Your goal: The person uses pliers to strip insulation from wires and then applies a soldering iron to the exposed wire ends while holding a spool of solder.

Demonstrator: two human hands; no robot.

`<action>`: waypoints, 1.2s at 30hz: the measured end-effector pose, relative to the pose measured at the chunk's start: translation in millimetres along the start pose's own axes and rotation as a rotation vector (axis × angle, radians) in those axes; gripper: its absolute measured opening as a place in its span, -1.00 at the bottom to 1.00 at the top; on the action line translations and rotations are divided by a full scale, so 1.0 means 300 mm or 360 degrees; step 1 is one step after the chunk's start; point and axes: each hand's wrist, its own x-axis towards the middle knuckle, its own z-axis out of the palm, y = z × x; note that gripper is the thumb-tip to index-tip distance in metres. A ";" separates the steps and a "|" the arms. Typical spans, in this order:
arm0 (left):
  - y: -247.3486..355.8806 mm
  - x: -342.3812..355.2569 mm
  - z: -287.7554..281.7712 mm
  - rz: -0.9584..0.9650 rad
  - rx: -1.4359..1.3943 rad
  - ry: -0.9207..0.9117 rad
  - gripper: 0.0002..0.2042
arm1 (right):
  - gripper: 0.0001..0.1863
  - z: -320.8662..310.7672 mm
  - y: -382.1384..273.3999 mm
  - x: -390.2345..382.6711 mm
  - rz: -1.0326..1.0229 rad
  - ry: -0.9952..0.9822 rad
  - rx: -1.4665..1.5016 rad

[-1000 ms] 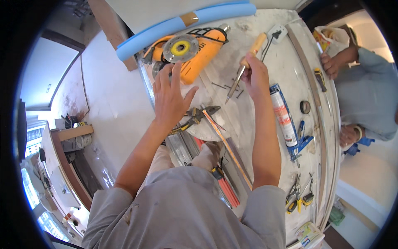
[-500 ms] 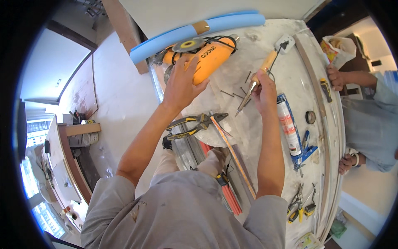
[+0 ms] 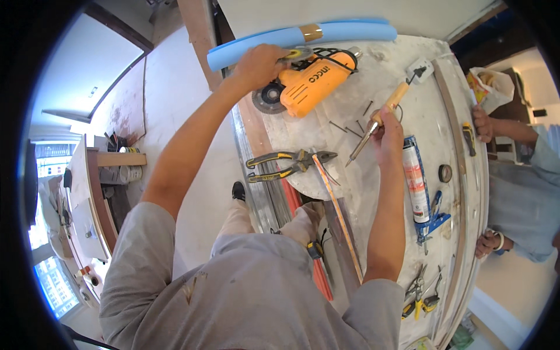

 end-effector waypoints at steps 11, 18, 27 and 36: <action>-0.026 -0.483 0.133 -0.1064 -0.2158 0.0070 -0.63 | -0.74 -0.036 -0.050 -0.037 -0.0004 -0.0035 0.0047; 0.002 -0.348 0.344 -0.1178 -0.2003 0.0474 -0.51 | -0.72 0.002 -0.037 -0.046 0.0027 -0.0095 0.0033; 0.022 -0.250 0.306 -0.1135 -0.1768 0.0475 -0.37 | -0.71 0.025 -0.052 -0.054 -0.0029 -0.0059 0.0022; 0.282 -0.600 0.136 0.0153 -0.0453 0.0097 -0.39 | -0.71 -0.068 -0.126 -0.094 -0.0057 0.0236 -0.0001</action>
